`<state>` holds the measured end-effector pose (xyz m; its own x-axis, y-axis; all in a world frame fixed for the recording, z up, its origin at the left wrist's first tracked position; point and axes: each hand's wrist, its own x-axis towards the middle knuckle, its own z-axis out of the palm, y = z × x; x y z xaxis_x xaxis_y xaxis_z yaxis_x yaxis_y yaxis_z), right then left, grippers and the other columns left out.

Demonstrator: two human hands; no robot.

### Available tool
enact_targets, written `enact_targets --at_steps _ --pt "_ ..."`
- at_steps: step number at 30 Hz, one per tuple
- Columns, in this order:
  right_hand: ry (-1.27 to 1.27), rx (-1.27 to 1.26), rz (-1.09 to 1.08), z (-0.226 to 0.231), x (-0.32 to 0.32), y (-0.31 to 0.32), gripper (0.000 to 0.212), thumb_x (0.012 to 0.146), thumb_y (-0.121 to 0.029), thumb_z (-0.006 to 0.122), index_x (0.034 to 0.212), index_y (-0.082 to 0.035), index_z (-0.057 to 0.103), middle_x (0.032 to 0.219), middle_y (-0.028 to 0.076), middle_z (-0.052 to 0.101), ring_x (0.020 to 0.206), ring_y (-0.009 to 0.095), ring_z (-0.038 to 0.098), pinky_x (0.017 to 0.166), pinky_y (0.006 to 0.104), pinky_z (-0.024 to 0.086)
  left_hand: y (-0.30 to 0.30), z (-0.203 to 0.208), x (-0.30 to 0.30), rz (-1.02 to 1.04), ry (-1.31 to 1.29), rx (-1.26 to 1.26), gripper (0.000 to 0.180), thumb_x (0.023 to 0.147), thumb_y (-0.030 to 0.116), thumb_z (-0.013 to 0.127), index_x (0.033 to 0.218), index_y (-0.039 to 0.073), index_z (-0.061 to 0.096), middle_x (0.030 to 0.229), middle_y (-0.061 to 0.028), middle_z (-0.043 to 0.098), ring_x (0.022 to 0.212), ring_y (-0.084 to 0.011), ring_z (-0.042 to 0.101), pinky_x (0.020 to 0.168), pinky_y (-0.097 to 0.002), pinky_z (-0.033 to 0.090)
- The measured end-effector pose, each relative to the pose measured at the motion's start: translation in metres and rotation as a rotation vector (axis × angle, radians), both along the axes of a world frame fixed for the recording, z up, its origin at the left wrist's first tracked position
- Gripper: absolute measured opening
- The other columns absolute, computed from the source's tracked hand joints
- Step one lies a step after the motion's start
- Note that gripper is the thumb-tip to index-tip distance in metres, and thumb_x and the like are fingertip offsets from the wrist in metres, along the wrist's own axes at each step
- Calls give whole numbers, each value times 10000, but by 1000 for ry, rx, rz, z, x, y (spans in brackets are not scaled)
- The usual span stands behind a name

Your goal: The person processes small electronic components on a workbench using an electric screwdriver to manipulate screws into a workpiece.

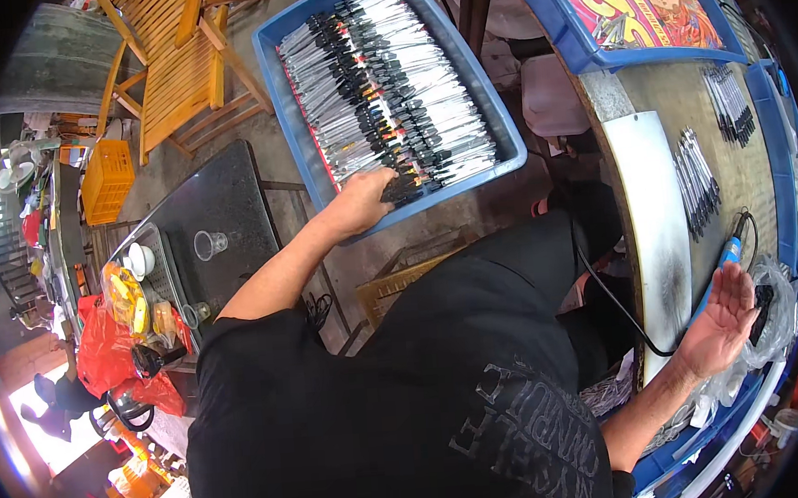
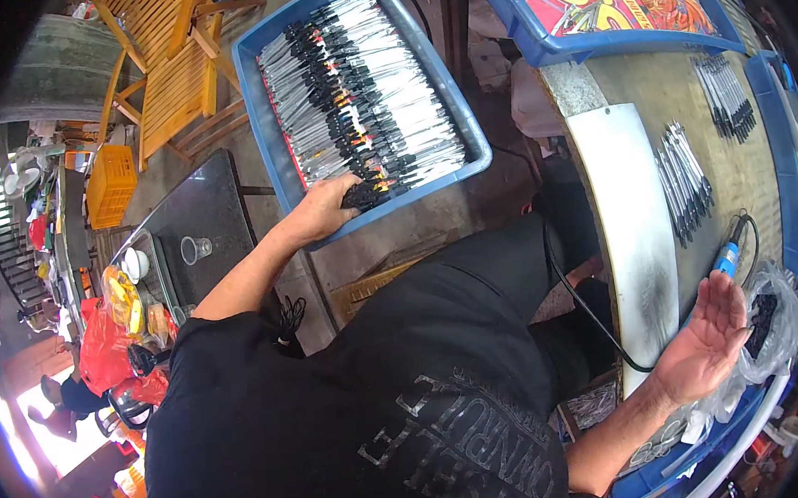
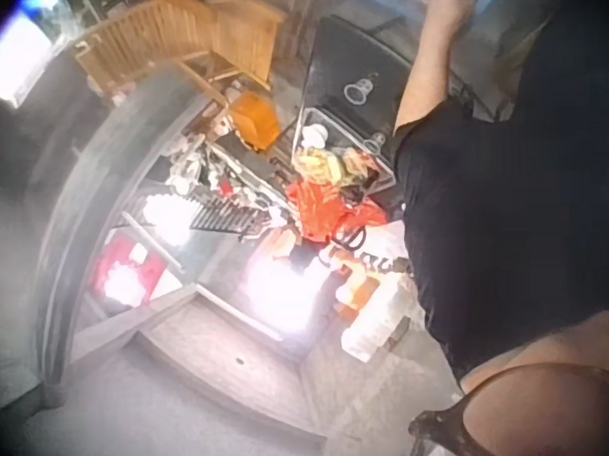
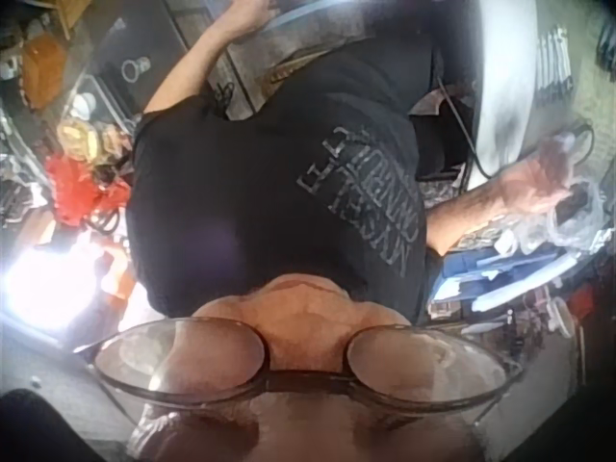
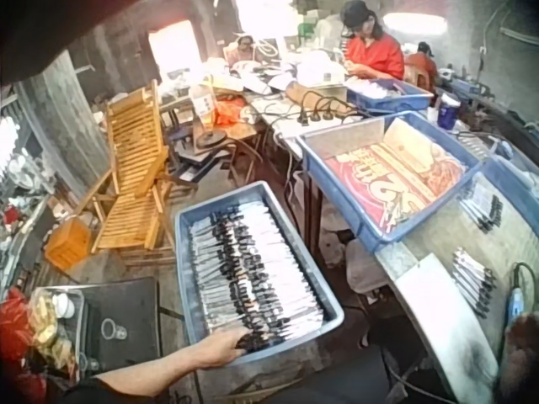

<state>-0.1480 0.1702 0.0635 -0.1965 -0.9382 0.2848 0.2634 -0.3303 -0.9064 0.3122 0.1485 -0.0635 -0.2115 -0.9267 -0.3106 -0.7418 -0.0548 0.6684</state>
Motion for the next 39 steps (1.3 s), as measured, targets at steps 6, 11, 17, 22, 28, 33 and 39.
enact_targets --at_steps 6,11,17,22,28,33,39 --pt "-34 -4 79 -2 -5 -3 476 931 -287 243 1177 82 416 1194 221 461 1152 325 409 997 422 278 -4 5 2 -101 1 -78 369 601 -18 596 964 -18 532 914 -190 569 921 -337 533 795 -369 431" --pt "-8 8 49 -5 -8 -3 476 931 -292 252 1176 82 415 1194 224 459 1151 327 409 996 424 277 -9 19 4 -136 -19 30 422 601 -22 584 1016 -19 513 976 -190 547 978 -334 504 838 -358 410" --pt "-12 31 -16 -7 -5 -4 469 923 -284 256 1145 89 433 1163 237 475 1122 330 435 974 427 304 -2 17 10 -147 12 -37 493 621 -9 567 1102 -42 465 1055 -201 510 1039 -334 469 882 -347 387" --pt "28 62 -86 -8 -3 -4 468 924 -282 255 1149 89 431 1157 236 479 1121 329 437 972 423 307 0 13 12 -190 -25 -124 492 653 35 583 1120 -50 453 1072 -209 505 1042 -337 469 887 -351 384" --pt "16 67 -80 -9 -4 -4 468 925 -281 257 1150 92 427 1147 234 485 1115 329 442 969 423 309 5 11 12 82 78 35 498 702 88 642 1153 -23 463 1109 -204 526 1023 -292 522 879 -319 394" --pt "33 85 -125 -9 -1 -3 462 924 -279 269 1146 92 430 1140 235 489 1109 327 446 966 422 312 10 2 11 62 122 -200 331 723 46 591 1042 -9 527 976 -189 572 913 -327 550 799 -346 425" --pt "13 64 -69 -11 -2 -4 455 925 -272 272 1138 93 439 1133 234 496 1104 328 451 966 424 314 14 5 7 95 71 -136 315 762 46 589 1065 -3 518 1057 -161 560 996 -281 542 840 -319 418"
